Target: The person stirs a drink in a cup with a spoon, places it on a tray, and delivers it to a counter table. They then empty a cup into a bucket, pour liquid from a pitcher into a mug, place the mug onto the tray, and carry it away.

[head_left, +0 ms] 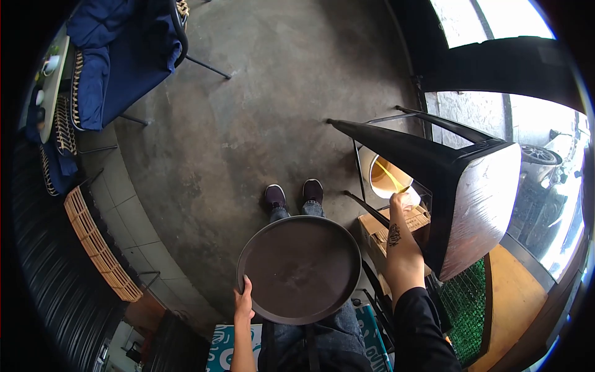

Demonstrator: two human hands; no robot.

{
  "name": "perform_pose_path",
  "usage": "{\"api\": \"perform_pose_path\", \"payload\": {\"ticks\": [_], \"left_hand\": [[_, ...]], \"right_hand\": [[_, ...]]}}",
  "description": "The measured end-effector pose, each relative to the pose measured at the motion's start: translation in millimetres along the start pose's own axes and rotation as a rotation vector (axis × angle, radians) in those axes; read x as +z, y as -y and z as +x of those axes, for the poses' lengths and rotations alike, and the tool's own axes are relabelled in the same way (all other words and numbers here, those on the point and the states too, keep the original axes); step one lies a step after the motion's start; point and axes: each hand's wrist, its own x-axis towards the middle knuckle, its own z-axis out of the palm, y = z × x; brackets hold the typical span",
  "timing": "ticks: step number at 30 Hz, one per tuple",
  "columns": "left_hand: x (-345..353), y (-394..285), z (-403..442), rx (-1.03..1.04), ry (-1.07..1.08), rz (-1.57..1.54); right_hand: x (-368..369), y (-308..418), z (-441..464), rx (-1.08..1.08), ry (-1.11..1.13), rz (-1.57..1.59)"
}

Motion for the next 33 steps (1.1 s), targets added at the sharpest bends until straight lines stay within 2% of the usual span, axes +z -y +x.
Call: {"api": "perform_pose_path", "payload": {"ticks": [2, 7, 9, 10, 13, 14, 16, 18, 20, 22, 24, 28, 30, 33], "left_hand": [[-13.6, 27.8, 17.0, -0.001, 0.032, -0.010], [-15.5, 43.7, 22.9, -0.007, 0.054, -0.022], [-11.1, 39.7, 17.6, -0.010, 0.020, 0.018], [-9.6, 36.5, 15.8, -0.007, 0.021, 0.012], [-2.1, 27.3, 11.5, 0.069, 0.077, -0.074], [0.1, 26.1, 8.4, 0.095, 0.095, -0.105], [4.5, 22.8, 0.4, 0.127, 0.117, -0.146], [10.6, 19.5, -7.6, 0.021, 0.063, -0.115], [13.2, 21.7, -10.7, 0.042, 0.048, -0.120], [11.4, 26.4, -16.7, 0.065, 0.028, -0.127], [11.2, 30.3, -21.1, 0.080, -0.035, -0.146], [3.7, 29.2, -35.2, 0.148, -0.020, -0.250], [-6.4, 37.2, -36.2, 0.053, -0.072, -0.283], [-20.4, 40.7, -48.0, 0.183, -0.084, -0.324]], "right_hand": [[-2.6, 2.2, 2.0, 0.065, -0.062, -0.026], [-1.2, -9.3, 11.6, -0.008, -0.038, -0.061], [-8.0, -8.6, 5.0, -0.149, -0.096, -0.249], [-10.8, -5.6, 0.2, -0.154, -0.100, -0.246], [-12.5, -2.1, 0.8, 0.078, -0.107, 0.255], [-6.5, -3.5, 1.5, 0.071, -0.111, 0.260], [15.6, -12.4, 10.5, 0.144, -0.098, 0.782], [18.6, -20.6, 7.3, 0.161, 0.154, 1.193], [4.0, -27.7, -20.0, 0.139, 0.290, 1.329], [-17.9, -41.1, -52.0, 0.045, 0.576, 1.521], [-48.3, -49.0, -93.1, -0.054, 0.732, 1.564], [-97.7, -75.5, -151.3, -0.399, 0.853, 1.261], [-134.0, -84.7, -180.5, -0.549, 0.907, 1.119], [-174.0, -94.4, -213.3, -0.933, 0.923, 0.931]]}}
